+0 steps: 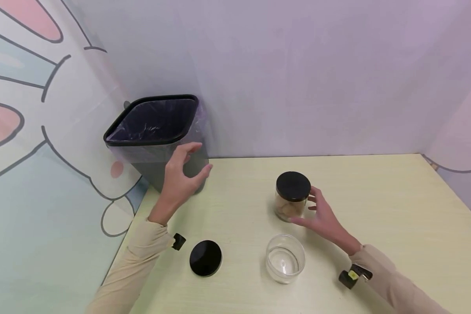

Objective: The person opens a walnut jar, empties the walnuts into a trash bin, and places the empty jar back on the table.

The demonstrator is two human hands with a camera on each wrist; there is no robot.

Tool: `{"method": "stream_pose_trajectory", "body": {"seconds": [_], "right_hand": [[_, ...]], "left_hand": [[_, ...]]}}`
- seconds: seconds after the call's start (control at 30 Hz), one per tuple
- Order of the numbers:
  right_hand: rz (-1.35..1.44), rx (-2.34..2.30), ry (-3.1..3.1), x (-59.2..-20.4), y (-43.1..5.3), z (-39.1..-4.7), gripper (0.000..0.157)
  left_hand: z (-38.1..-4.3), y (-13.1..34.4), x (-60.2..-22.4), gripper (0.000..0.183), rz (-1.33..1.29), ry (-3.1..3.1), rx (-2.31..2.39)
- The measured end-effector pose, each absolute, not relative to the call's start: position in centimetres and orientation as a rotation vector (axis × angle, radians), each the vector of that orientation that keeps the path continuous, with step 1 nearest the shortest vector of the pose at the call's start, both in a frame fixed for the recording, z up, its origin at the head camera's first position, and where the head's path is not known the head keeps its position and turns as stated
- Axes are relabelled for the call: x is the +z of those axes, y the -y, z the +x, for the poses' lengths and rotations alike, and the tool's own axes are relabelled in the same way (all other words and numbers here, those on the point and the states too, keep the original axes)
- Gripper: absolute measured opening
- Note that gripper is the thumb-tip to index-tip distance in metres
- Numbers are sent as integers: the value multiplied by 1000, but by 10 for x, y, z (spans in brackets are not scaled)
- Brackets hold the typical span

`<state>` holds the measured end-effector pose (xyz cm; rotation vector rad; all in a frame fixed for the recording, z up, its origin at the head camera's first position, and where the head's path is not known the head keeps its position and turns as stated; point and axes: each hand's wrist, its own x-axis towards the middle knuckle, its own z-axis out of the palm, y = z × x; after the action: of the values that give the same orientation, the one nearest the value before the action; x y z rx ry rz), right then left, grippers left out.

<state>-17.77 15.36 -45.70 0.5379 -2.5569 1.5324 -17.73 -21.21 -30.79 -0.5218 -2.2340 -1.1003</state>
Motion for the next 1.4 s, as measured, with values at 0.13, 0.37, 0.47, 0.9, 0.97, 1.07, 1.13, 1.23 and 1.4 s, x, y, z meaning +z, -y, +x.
{"method": "stream_pose_trajectory", "body": {"seconds": [0.13, 0.37, 0.47, 0.9, 0.97, 1.07, 1.13, 1.23, 1.4], "right_hand": [[515, 1534, 2577, -458, -149, -182, 102], [491, 1540, 2544, -463, -143, -188, 97], [501, 1551, 2529, -465, -141, -190, 95], [475, 1613, 2470, -472, -136, -194, 91], [443, 1586, 2478, -472, -136, -194, 87], [416, 1569, 2477, -470, -137, -194, 80], [422, 1559, 2460, -464, -135, -191, 78], [446, 1524, 2441, -456, -131, -188, 80], [464, 1479, 2428, -462, -133, -192, 88]], "left_hand": [[-178, 206, -312, 53, -588, 2248, -1116], [-179, 199, -318, 55, -656, 2300, -1101], [-179, 198, -320, 55, -671, 2305, -1099], [-178, 189, -328, 55, -738, 2346, -1143], [-179, 186, -330, 56, -739, 2359, -1154], [-181, 183, -332, 57, -731, 2390, -1155], [-181, 181, -333, 57, -729, 2404, -1158], [-182, 179, -336, 58, -736, 2413, -1151], [-183, 173, -337, 59, -770, 2425, -1138]]}}
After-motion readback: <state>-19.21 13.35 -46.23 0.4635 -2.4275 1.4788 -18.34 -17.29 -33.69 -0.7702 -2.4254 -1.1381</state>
